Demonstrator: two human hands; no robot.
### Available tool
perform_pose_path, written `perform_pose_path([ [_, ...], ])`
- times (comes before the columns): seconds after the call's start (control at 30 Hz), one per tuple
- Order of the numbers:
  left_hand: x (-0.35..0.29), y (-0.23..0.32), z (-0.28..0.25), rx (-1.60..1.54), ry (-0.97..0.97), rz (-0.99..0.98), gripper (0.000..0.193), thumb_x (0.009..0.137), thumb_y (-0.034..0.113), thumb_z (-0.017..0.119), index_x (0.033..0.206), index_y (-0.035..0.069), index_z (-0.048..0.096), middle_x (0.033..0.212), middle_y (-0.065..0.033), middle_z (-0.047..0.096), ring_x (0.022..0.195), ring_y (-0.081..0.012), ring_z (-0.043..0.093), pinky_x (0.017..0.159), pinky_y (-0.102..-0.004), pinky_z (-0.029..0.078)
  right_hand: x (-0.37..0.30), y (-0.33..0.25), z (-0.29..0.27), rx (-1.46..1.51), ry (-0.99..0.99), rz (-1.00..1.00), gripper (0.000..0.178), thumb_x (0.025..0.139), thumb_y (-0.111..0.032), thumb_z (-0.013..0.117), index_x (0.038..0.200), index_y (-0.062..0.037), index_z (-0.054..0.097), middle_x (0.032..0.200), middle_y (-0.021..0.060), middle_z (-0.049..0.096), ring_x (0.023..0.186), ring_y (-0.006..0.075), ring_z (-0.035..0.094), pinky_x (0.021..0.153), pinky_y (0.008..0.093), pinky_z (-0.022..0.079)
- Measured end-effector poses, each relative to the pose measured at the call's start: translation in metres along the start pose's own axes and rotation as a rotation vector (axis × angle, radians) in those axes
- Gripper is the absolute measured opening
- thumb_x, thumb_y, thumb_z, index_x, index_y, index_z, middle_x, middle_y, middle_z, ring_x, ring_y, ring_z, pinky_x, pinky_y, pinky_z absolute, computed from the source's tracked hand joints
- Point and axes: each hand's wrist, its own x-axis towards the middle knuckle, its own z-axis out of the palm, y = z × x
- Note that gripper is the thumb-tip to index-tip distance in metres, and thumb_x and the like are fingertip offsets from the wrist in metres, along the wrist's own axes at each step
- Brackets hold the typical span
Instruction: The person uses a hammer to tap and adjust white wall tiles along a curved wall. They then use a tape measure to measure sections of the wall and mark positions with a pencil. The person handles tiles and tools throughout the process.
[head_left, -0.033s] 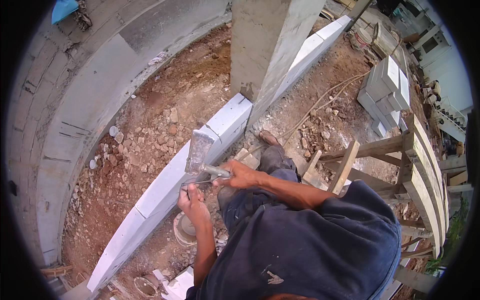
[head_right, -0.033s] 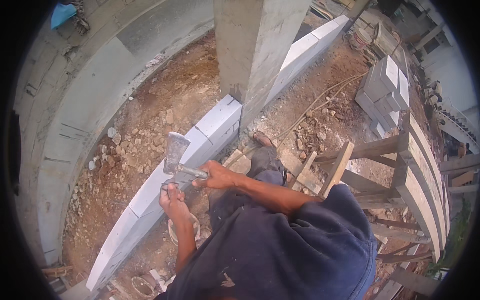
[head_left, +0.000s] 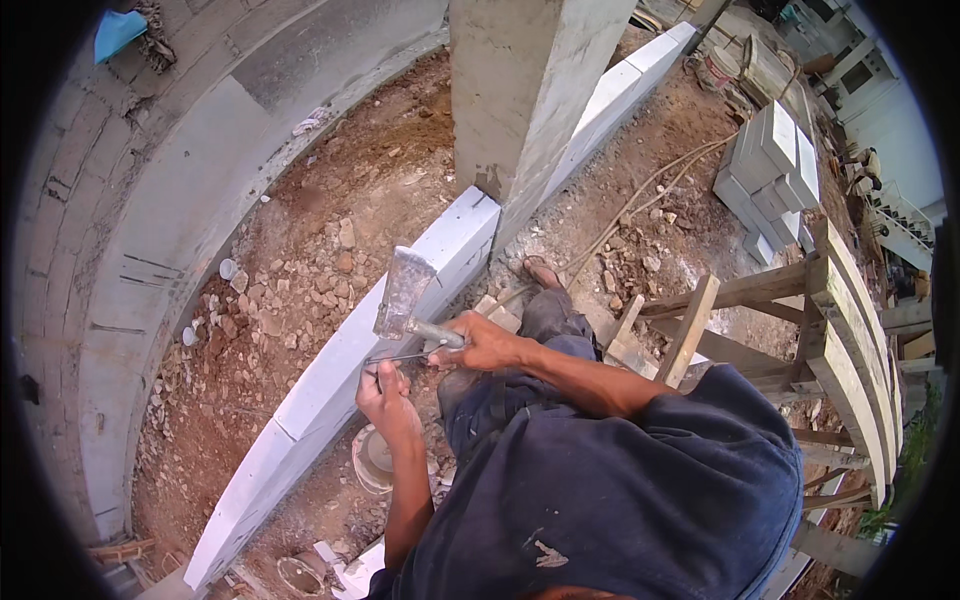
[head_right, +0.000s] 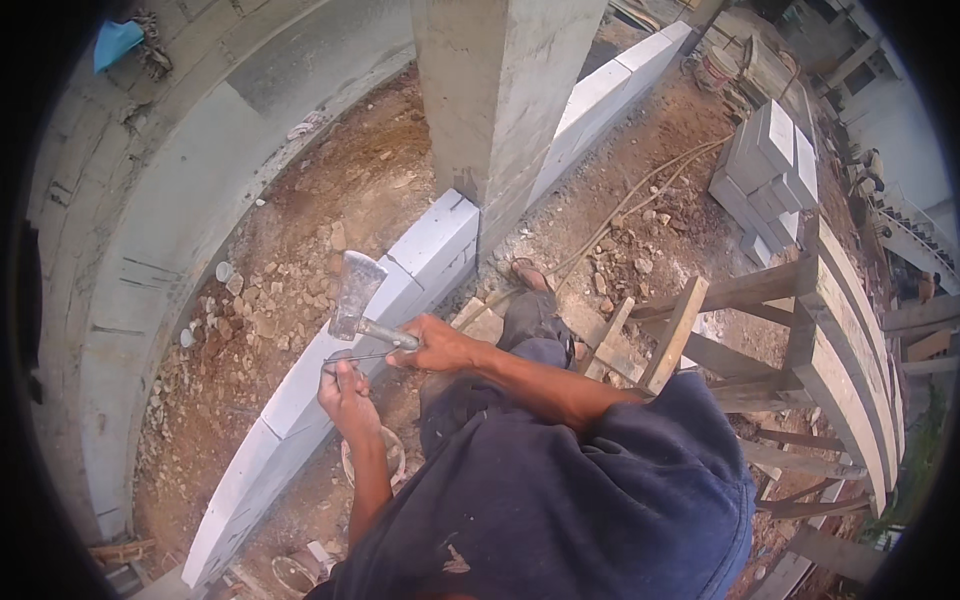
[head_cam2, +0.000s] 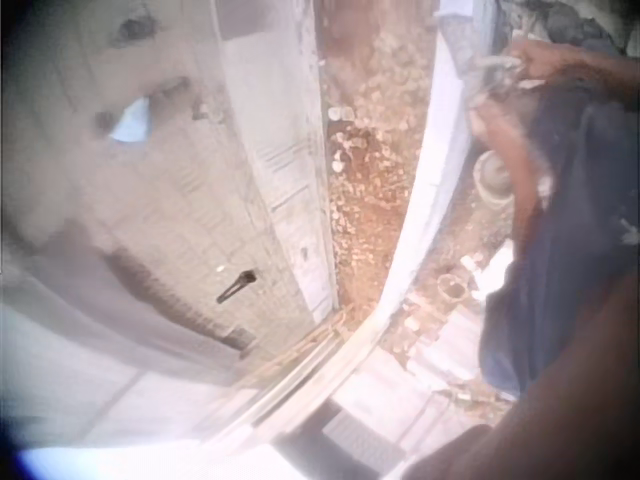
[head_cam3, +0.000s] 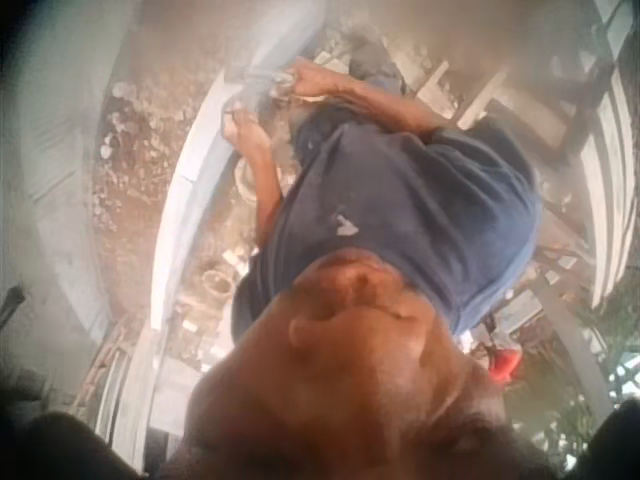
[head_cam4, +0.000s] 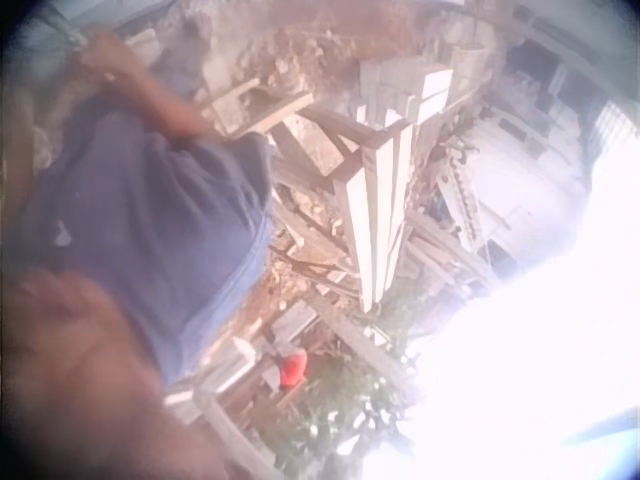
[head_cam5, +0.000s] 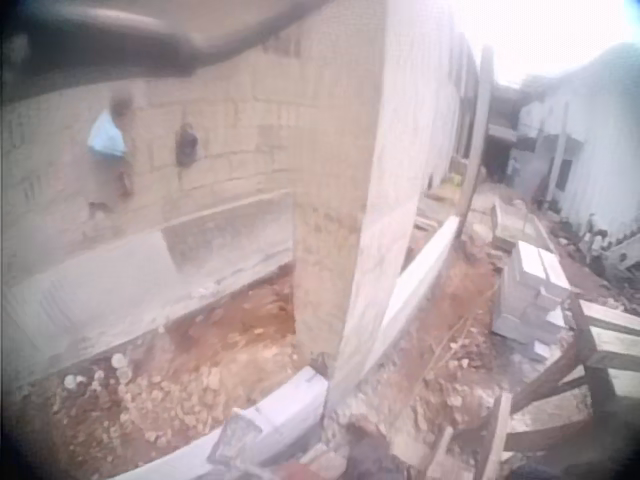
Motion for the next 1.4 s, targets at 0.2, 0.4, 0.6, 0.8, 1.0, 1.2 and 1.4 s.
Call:
perform_pose_path([
  [0.2, 0.035, 0.025, 0.126, 0.378, -0.321, 0.214, 0.027, 0.092, 0.023, 0.063, 0.096, -0.003, 0.063, 0.081, -0.0031, 0.06, 0.071, -0.0118, 0.053, 0.065, -0.0252, 0.043, -0.027, 0.007, -0.098, 0.257, 0.298, -0.082, 0.031, 0.079, -0.03, 0.078, 0.083, -0.0011, 0.068, 0.063, -0.0011, 0.056, 0.058, 0.0082, 0.049, 0.053, 0.0277, 0.041],
  [0.4, 0.069, -0.017, 0.299, 0.51, -0.603, 0.407, 0.021, 0.092, 0.019, 0.061, 0.092, -0.002, 0.063, 0.088, -0.0083, 0.062, 0.081, -0.0165, 0.058, 0.075, -0.0287, 0.045, -0.041, 0.068, -0.238, 0.649, 0.499, -0.064, 0.027, 0.077, -0.027, 0.08, 0.076, -0.004, 0.066, 0.06, -0.0012, 0.054, 0.05, 0.0072, 0.049, 0.045, 0.0229, 0.037],
  [0.6, 0.105, -0.099, 0.525, 0.692, -0.746, 0.41, 0.027, 0.093, 0.026, 0.06, 0.091, -0.001, 0.061, 0.084, -0.0073, 0.059, 0.076, -0.0186, 0.054, 0.072, -0.0319, 0.044, -0.059, 0.171, -0.441, 0.662, 1.017, 0.256, 0.036, 0.084, -0.038, 0.072, 0.072, -0.0063, 0.059, 0.058, -0.0014, 0.054, 0.047, 0.0083, 0.044, 0.044, 0.0263, 0.032],
  [0.8, 0.217, -0.19, 0.737, 1.247, -0.966, 0.421, 0.027, 0.085, 0.022, 0.068, 0.09, -0.004, 0.065, 0.083, -0.0234, 0.067, 0.077, -0.0396, 0.064, 0.069, -0.0438, 0.047, -0.127, 0.24, -0.563, 0.23, 1.291, 1.053, 0.044, 0.09, -0.034, 0.053, 0.102, 0.0073, 0.06, 0.089, 0.0276, 0.062, 0.086, 0.0434, 0.06, 0.086, 0.0491, 0.042],
  [1.0, 0.329, -0.257, 0.792, 1.922, -1.425, 0.38, 0.024, 0.075, 0.022, 0.076, 0.09, 0.004, 0.072, 0.083, -0.021, 0.069, 0.083, -0.0346, 0.068, 0.077, -0.0425, 0.054, -0.158, 0.278, -0.55, 1.018, 1.331, 0.44, 0.026, 0.091, -0.02, 0.056, 0.109, -0.001, 0.055, 0.071, 0.0098, 0.057, 0.056, 0.0194, 0.059, 0.046, 0.032, 0.047],
  [1.2, 0.378, -0.294, 0.739, 1.822, -1.624, 0.094, 0.025, 0.079, 0.023, 0.072, 0.098, 0.008, 0.072, 0.094, -0.0205, 0.069, 0.088, -0.034, 0.067, 0.079, -0.0432, 0.051, -0.138, 0.309, -0.504, 0.939, 1.115, 0.94, 0.027, 0.094, -0.024, 0.056, 0.099, 0.003, 0.057, 0.081, 0.0112, 0.061, 0.052, 0.0196, 0.058, 0.048, 0.033, 0.047],
  [1.4, 0.391, -0.287, 0.69, 1.668, -1.58, 0.117, 0.026, 0.085, 0.02, 0.067, 0.106, 0.005, 0.069, 0.094, -0.0215, 0.067, 0.086, -0.0366, 0.065, 0.08, -0.0425, 0.05, -0.121, 0.287, -0.514, 0.355, 0.974, 1.085, 0.057, 0.097, -0.042, 0.045, 0.12, 0.0089, 0.055, 0.1, 0.0298, 0.065, 0.094, 0.0471, 0.063, 0.081, 0.047, 0.049],
])
